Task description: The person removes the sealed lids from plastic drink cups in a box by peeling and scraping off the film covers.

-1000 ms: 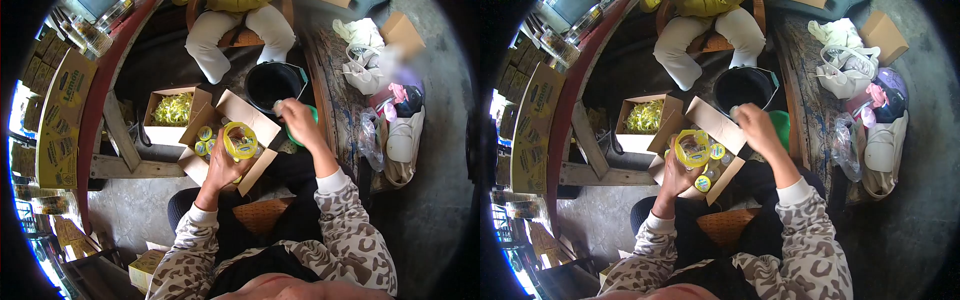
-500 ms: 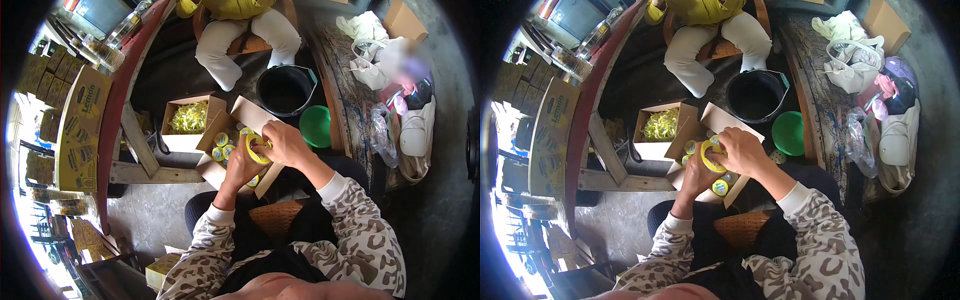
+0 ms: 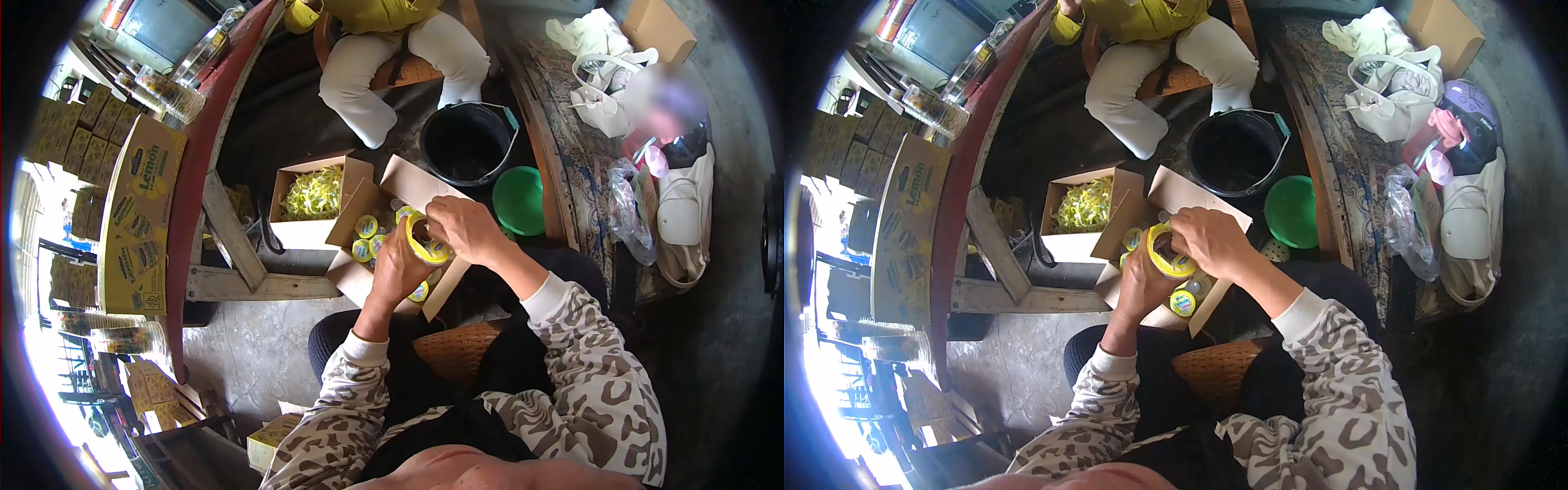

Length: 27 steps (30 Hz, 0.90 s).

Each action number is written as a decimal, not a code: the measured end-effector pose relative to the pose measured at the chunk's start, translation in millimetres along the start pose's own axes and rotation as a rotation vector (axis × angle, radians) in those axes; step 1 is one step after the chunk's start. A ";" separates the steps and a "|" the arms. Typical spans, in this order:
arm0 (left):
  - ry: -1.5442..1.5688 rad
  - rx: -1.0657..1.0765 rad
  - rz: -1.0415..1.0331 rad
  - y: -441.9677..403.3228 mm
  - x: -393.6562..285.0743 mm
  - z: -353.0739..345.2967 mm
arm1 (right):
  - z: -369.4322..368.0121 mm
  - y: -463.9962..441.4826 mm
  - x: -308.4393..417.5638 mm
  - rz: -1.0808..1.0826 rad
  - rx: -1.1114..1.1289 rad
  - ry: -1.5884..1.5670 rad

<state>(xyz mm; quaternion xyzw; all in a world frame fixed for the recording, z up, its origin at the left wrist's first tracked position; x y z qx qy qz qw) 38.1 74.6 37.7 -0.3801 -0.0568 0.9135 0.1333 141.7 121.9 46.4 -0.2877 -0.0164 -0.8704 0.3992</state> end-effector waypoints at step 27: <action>0.197 -0.217 0.054 2.2 3.6 17.9 | -9.7 3.3 -68.0 -0.417 -0.093 -1.086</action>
Point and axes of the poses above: each hand's wrist, its own y-axis away from the middle knuckle, its own z-axis out of the back of the hand, x = y × z, the point moved 8 cm from there along -y, towards the middle knuckle, and after that the axes turned 7 degrees about x, right-handed, at the moved point
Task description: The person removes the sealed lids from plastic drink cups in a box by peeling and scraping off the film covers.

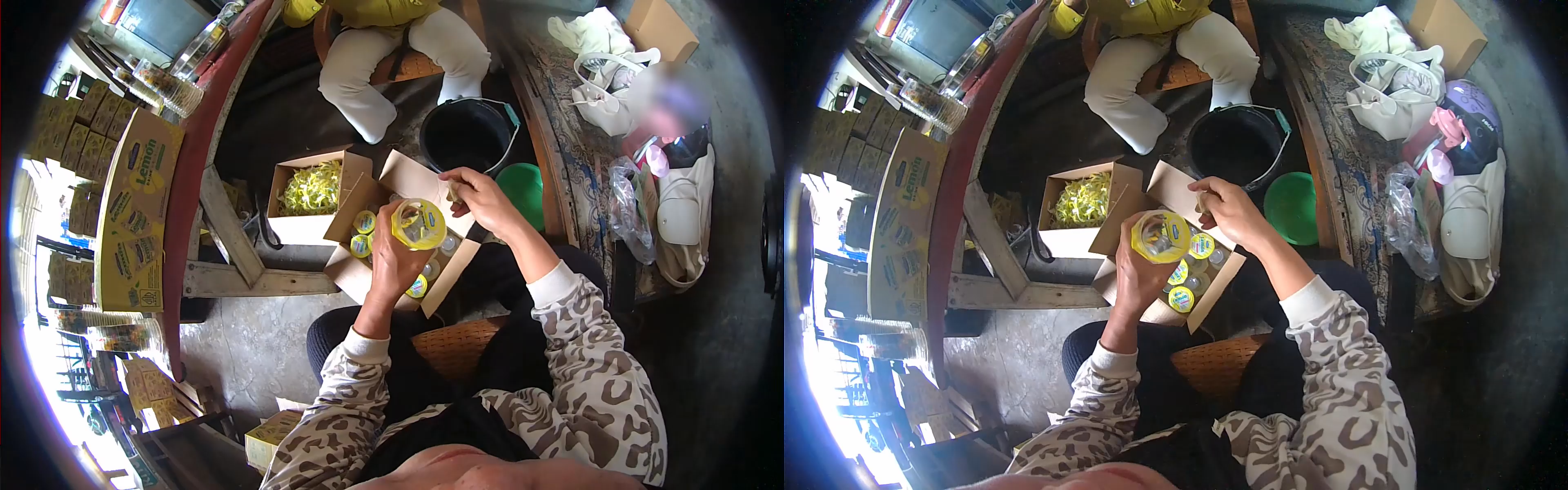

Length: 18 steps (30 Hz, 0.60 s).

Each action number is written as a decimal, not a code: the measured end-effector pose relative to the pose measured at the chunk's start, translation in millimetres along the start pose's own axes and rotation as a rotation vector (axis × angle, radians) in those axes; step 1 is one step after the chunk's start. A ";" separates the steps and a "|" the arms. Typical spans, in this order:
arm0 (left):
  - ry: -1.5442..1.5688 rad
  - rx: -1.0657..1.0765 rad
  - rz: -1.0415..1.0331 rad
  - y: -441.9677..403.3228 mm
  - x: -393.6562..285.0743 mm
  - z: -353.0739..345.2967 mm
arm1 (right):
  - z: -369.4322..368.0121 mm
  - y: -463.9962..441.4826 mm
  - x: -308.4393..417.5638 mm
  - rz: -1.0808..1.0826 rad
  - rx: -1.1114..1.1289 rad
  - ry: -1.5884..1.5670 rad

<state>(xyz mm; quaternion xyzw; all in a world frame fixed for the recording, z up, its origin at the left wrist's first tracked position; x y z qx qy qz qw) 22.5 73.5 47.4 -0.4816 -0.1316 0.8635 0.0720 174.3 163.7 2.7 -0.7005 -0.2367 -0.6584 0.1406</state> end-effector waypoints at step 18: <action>-0.237 0.069 -0.066 3.3 4.6 -21.0 | -49.9 19.5 12.2 0.168 0.011 1.105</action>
Point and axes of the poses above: each hand's wrist, its own y-axis away from the middle knuckle, its own z-axis out of the back of the hand, x = y × z, the point moved 8 cm from there along -y, towards the middle knuckle, and after that the axes turned 7 degrees about x, right-handed, at the moved point
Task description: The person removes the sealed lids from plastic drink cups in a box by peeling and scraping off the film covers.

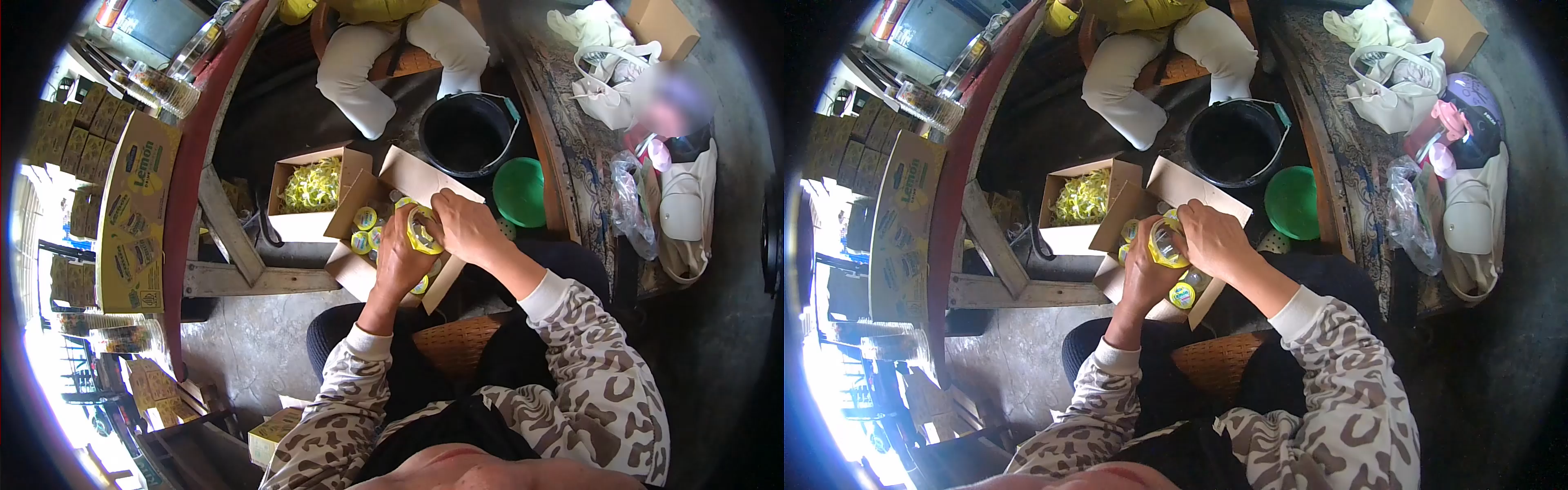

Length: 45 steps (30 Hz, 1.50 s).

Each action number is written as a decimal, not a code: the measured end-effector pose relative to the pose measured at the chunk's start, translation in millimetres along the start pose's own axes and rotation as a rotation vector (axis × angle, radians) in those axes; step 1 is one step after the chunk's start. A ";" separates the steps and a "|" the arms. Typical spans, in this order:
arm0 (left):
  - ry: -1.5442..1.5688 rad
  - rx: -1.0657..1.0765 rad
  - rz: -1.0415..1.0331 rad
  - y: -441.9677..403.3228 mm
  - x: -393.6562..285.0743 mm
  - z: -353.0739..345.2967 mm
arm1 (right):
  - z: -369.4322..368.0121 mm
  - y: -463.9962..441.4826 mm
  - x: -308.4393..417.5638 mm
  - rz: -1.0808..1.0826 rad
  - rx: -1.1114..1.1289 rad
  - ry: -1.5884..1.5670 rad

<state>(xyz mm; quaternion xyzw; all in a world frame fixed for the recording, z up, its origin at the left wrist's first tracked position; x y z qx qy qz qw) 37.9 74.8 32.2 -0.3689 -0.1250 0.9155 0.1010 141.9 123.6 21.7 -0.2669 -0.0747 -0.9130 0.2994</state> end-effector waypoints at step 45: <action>-0.028 0.123 -0.003 -2.5 -2.9 -3.8 | 18.4 2.3 11.8 0.198 -0.081 0.078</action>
Point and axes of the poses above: each hand's wrist, its own y-axis away from the middle knuckle, its own z-axis out of the back of the hand, x = y × z, the point moved 8 cm from there along -y, towards the middle knuckle, and after that the axes turned 7 degrees about x, right-handed, at the moved point
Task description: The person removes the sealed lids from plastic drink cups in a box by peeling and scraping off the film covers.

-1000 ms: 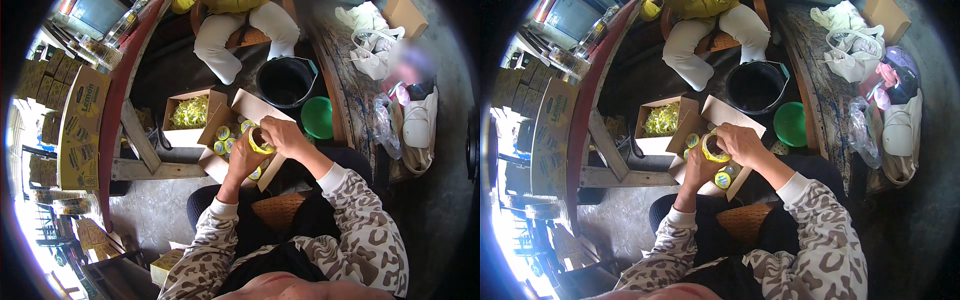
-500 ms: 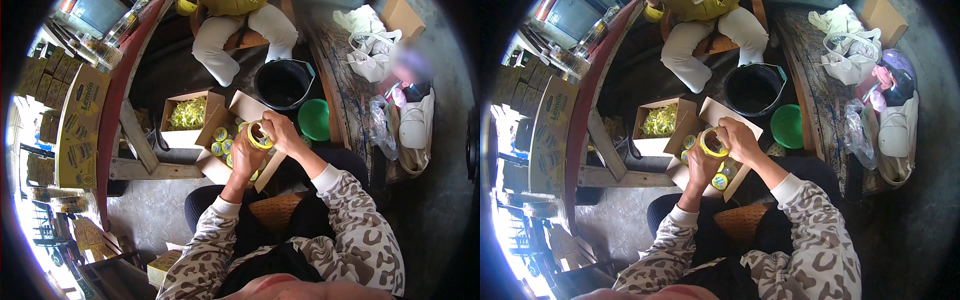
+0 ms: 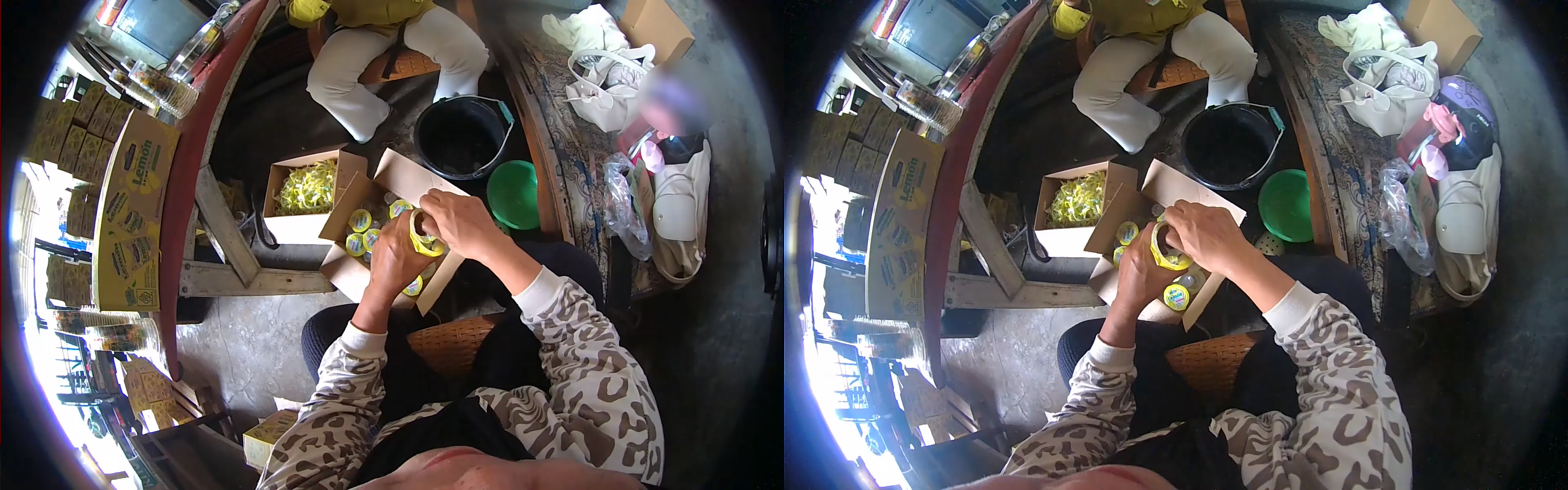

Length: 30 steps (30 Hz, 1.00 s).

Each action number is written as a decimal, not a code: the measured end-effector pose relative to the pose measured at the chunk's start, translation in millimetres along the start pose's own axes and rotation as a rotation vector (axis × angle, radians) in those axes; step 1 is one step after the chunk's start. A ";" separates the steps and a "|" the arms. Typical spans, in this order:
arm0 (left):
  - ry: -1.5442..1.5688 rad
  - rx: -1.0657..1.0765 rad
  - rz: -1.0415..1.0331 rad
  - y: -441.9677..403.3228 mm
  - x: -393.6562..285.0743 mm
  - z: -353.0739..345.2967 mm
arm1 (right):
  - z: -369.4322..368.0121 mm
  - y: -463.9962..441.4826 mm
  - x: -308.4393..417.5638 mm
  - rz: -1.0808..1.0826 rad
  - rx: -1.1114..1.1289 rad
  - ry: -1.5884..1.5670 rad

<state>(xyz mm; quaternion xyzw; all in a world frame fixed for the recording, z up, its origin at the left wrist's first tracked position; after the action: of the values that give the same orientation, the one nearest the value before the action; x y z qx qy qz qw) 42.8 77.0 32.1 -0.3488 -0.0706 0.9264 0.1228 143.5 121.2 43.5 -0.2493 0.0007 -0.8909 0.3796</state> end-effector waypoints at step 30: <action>0.490 0.128 0.036 2.0 -1.6 -11.0 | -25.6 -5.1 -27.2 -0.219 -0.104 -1.585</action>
<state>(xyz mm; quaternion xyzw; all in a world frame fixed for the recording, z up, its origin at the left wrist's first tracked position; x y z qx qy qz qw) 51.0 75.1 24.5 -0.5558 0.0263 0.8188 0.1416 144.7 138.4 10.0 -0.8239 -0.2519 -0.4799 0.1657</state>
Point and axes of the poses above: each hand's wrist, its own y-axis away from the middle knuckle, its own z-axis out of the back of the hand, x = y × z, the point moved 8 cm from there along -y, towards the middle knuckle, and after that the axes turned 7 degrees about x, right-handed, at the moved point
